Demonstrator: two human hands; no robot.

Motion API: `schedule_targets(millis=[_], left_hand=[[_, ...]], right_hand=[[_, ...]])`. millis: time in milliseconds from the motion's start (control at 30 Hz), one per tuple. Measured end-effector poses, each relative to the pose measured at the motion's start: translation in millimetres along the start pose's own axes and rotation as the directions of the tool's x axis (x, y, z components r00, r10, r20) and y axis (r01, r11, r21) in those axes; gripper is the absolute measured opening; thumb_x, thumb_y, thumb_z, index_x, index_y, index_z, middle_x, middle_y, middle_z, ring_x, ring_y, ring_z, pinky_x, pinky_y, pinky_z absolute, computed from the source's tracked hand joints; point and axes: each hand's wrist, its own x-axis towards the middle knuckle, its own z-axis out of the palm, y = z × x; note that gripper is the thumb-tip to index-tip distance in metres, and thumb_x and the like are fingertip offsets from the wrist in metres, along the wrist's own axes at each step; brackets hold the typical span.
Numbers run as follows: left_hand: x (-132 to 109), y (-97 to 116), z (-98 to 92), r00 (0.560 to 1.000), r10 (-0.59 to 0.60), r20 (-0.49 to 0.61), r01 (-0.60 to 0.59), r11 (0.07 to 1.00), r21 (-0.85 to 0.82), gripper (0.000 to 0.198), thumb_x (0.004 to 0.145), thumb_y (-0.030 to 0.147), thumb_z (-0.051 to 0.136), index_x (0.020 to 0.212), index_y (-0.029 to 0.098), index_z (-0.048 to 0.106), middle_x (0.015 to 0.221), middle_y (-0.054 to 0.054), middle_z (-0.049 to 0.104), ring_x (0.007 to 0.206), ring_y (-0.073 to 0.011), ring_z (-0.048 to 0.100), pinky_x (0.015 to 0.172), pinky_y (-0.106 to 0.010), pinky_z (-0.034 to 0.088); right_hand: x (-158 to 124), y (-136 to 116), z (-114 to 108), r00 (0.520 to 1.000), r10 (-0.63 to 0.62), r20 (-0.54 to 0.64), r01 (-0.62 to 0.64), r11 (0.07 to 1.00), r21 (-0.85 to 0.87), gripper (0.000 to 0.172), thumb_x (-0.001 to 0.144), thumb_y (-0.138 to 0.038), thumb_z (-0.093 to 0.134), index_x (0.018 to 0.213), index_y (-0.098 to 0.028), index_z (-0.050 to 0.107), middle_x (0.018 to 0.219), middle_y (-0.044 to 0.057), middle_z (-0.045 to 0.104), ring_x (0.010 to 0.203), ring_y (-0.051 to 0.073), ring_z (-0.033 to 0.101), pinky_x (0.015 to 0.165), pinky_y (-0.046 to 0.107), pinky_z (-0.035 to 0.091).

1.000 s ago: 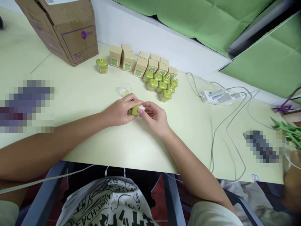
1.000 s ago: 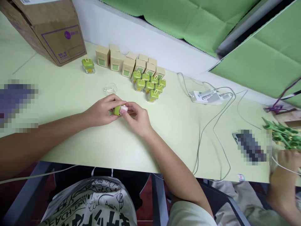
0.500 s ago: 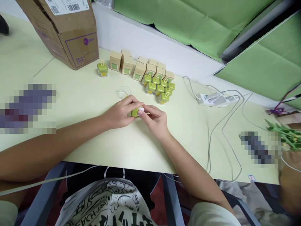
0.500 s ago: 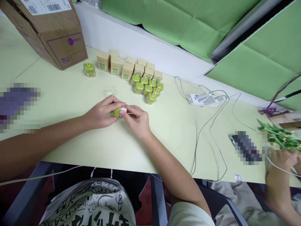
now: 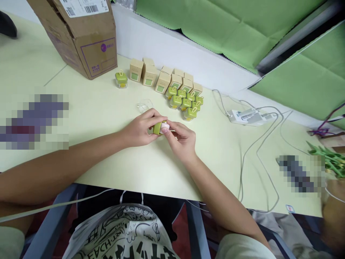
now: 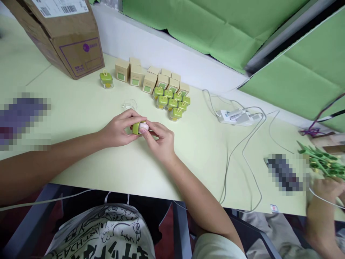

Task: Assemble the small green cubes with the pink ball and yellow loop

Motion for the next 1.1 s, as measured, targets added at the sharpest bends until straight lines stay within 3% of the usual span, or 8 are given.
schedule_targets(millis=[200, 367, 567, 900, 1100], left_hand=[[-1.0, -2.0, 0.2, 1.0, 0.027, -0.001, -0.027, 1.0, -0.003, 0.049, 0.095, 0.019, 0.071, 0.143, 0.024, 0.062, 0.114, -0.009, 0.066, 0.092, -0.0144, 0.068, 0.074, -0.025, 0.059], [-2.4, -1.7, 1.2, 0.999, 0.039, 0.005, -0.04, 0.998, 0.045, 0.052, 0.095, 0.017, 0.07, 0.145, 0.025, 0.06, 0.115, -0.01, 0.065, 0.101, -0.018, 0.068, 0.083, -0.031, 0.062], [-2.4, -1.2, 1.0, 0.999, 0.052, 0.011, -0.052, 0.997, 0.054, 0.051, 0.096, 0.017, 0.068, 0.145, 0.025, 0.06, 0.114, -0.009, 0.063, 0.101, -0.0176, 0.068, 0.083, -0.03, 0.062], [-1.7, 1.0, -0.6, 1.0, 0.006, 0.023, -0.007, 0.999, 0.037, 0.046, 0.096, 0.022, 0.071, 0.142, 0.023, 0.063, 0.112, -0.009, 0.063, 0.094, -0.0155, 0.067, 0.077, -0.027, 0.059], [-1.8, -0.2, -0.7, 0.999, -0.027, 0.045, 0.026, 0.999, 0.025, 0.046, 0.097, 0.023, 0.07, 0.142, 0.023, 0.063, 0.113, -0.009, 0.063, 0.094, -0.0159, 0.066, 0.078, -0.027, 0.059]], right_hand=[[-0.9, -2.4, -0.6, 1.0, -0.027, -0.012, 0.027, 1.0, -0.001, 0.038, 0.092, -0.055, 0.076, 0.121, -0.033, 0.083, 0.108, 0.007, 0.081, 0.093, 0.023, 0.075, 0.08, 0.042, 0.071], [-0.9, -2.5, -0.1, 1.0, 0.002, -0.006, -0.001, 0.999, 0.035, 0.037, 0.09, -0.055, 0.078, 0.12, -0.034, 0.083, 0.107, 0.006, 0.08, 0.094, 0.022, 0.074, 0.079, 0.04, 0.071], [-2.2, 1.6, 1.8, 1.0, -0.012, -0.008, 0.012, 0.998, 0.059, 0.035, 0.092, -0.052, 0.078, 0.122, -0.035, 0.082, 0.106, 0.005, 0.079, 0.094, 0.02, 0.074, 0.08, 0.038, 0.071], [-1.6, 6.1, 1.3, 0.995, -0.092, 0.025, 0.092, 0.996, 0.007, 0.036, 0.097, -0.048, 0.072, 0.129, -0.033, 0.079, 0.107, 0.006, 0.077, 0.094, 0.019, 0.074, 0.079, 0.037, 0.071], [-2.6, 6.9, 2.4, 0.988, -0.146, 0.05, 0.151, 0.98, -0.128, 0.04, 0.103, -0.05, 0.064, 0.136, -0.031, 0.075, 0.109, 0.008, 0.075, 0.092, 0.02, 0.072, 0.077, 0.036, 0.069]])
